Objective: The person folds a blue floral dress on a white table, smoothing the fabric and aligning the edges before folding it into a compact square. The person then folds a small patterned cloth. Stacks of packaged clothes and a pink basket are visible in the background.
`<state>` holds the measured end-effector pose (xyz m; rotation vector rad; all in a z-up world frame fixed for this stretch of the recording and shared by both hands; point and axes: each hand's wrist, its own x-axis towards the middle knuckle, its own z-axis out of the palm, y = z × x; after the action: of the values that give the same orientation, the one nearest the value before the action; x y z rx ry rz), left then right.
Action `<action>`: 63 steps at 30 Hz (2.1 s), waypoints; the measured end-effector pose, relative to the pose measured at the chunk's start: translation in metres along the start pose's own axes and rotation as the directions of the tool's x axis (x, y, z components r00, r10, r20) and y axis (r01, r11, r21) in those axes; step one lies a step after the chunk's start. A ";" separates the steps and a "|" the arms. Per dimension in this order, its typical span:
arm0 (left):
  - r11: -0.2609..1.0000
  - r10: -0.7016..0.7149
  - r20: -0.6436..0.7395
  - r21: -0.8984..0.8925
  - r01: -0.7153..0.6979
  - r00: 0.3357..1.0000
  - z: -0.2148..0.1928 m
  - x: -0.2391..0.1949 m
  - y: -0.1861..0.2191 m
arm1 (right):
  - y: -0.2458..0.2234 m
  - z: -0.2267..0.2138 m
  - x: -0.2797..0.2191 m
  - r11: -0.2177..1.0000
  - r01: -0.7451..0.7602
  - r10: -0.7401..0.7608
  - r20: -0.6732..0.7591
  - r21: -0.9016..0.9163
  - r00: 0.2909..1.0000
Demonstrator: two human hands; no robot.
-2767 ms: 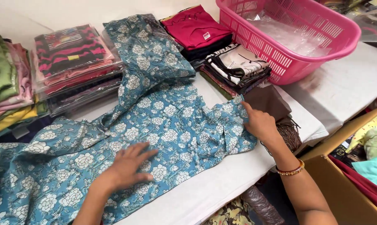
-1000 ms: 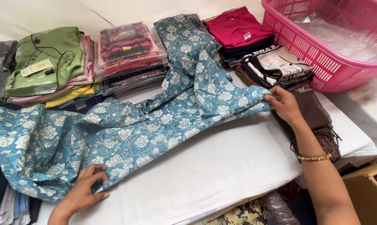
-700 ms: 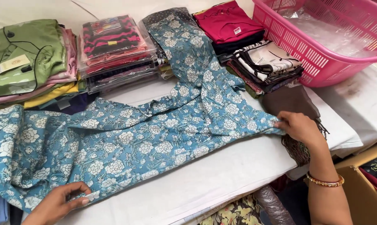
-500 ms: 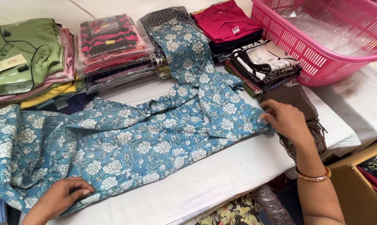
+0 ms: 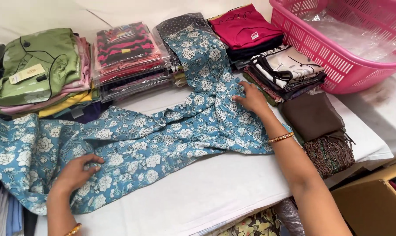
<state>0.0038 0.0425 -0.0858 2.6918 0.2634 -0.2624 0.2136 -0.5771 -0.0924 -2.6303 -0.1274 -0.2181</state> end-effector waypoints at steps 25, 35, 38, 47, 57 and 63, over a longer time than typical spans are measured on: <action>0.998 0.014 -0.312 -0.057 -0.034 0.950 0.003 -0.019 0.000 | -0.016 -0.075 -0.014 0.967 0.255 -0.246 -0.321 -0.014 0.915; 0.763 0.607 0.164 0.155 -0.628 0.778 0.062 -0.061 0.061 | -0.003 -0.108 -0.142 0.847 0.456 -0.454 0.074 -0.274 0.888; 0.668 0.654 -0.095 0.538 -0.514 0.751 0.075 -0.068 0.057 | 0.026 -0.090 -0.138 0.766 0.448 -0.524 -0.044 -0.461 0.851; 0.880 0.336 0.087 0.327 -0.345 0.938 0.076 -0.060 -0.049 | 0.030 -0.125 -0.163 0.717 0.430 -0.628 -0.243 -0.548 0.739; 0.881 0.394 0.114 0.236 -0.410 0.912 -0.005 -0.087 0.131 | -0.029 -0.105 -0.138 0.903 0.396 -0.426 -0.230 -0.167 0.875; 0.641 0.766 0.108 -0.059 -0.765 0.633 0.007 -0.020 0.278 | -0.041 -0.053 -0.076 0.862 0.506 -0.468 -0.373 0.006 0.801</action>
<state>0.0460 -0.2114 0.0211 2.4873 -0.9231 -0.1516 0.1269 -0.5705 -0.0409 -2.3529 -0.6765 -0.8423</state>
